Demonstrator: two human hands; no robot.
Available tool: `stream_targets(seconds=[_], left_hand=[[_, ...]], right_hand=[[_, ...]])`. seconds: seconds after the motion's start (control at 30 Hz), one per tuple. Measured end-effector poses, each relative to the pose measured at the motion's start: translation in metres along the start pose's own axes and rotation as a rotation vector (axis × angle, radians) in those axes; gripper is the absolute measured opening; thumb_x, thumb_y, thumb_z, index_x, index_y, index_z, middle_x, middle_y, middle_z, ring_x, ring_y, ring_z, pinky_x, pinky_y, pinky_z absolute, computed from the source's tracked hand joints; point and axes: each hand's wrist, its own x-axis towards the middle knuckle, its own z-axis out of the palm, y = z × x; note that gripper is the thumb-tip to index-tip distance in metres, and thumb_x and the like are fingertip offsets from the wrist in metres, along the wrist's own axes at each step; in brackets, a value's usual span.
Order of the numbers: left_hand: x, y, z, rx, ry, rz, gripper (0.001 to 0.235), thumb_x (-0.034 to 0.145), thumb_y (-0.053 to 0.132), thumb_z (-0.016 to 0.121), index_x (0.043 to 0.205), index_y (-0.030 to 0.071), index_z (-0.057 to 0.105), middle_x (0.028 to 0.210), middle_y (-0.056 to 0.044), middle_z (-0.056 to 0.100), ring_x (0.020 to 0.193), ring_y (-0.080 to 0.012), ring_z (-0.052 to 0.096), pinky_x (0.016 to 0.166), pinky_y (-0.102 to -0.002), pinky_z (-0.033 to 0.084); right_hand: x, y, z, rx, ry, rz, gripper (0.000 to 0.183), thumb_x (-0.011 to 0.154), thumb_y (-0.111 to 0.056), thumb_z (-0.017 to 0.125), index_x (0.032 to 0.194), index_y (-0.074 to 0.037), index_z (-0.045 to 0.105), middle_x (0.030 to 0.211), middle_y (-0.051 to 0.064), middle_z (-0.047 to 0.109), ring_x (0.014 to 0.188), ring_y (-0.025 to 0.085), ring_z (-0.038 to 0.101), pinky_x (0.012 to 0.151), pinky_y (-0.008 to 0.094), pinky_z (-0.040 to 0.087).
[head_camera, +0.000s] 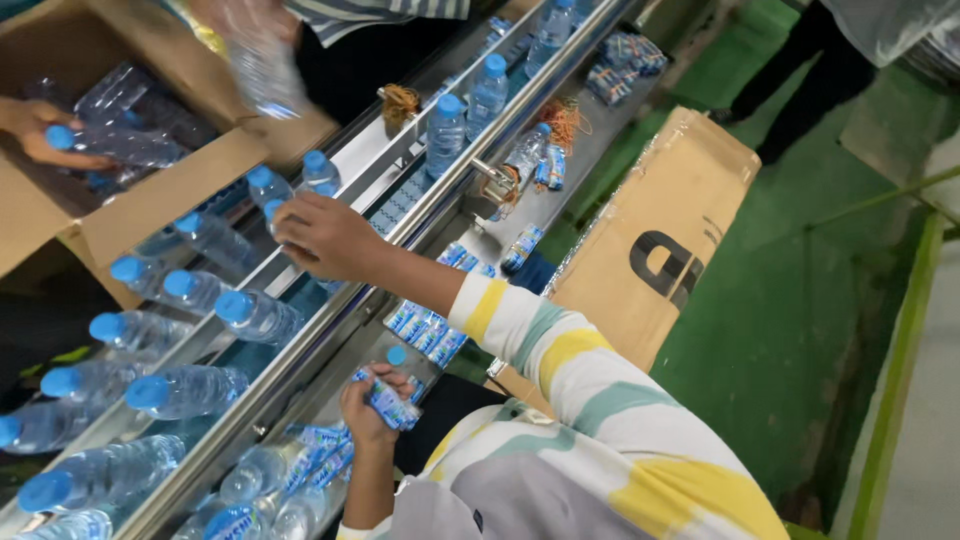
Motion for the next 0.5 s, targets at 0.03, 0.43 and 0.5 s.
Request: stream_targets(seconds=[0.03, 0.43, 0.5], left_hand=[[0.003, -0.001, -0.007, 0.007, -0.008, -0.004, 0.036, 0.086, 0.02, 0.056, 0.097, -0.013, 0.065, 0.073, -0.03, 0.067, 0.054, -0.0394, 0.065, 0.052, -0.044, 0.057], [-0.061, 0.051, 0.063, 0.109, 0.096, -0.079, 0.058, 0.093, 0.008, 0.062, 0.146, -0.012, 0.051, 0.129, -0.036, 0.065, 0.116, -0.0442, 0.068, 0.094, -0.044, 0.058], [-0.065, 0.056, 0.066, 0.146, 0.106, -0.059, 0.054, 0.091, 0.013, 0.067, 0.138, -0.013, 0.059, 0.121, -0.033, 0.07, 0.106, -0.0391, 0.072, 0.09, -0.042, 0.058]], right_hand=[[-0.005, 0.0, -0.008, -0.008, 0.005, 0.005, 0.024, 0.09, -0.002, 0.076, 0.102, -0.009, 0.057, 0.11, 0.012, 0.055, 0.095, 0.033, 0.061, 0.087, 0.047, 0.055], [-0.055, 0.021, -0.039, 0.076, 0.002, 0.448, 0.064, 0.097, -0.03, 0.077, 0.15, -0.02, 0.043, 0.145, 0.008, 0.058, 0.129, 0.029, 0.065, 0.096, 0.04, 0.061], [-0.056, 0.028, -0.043, -0.029, 0.001, 0.412, 0.062, 0.097, -0.033, 0.076, 0.143, -0.005, 0.046, 0.134, 0.014, 0.062, 0.121, 0.031, 0.066, 0.095, 0.041, 0.06]])
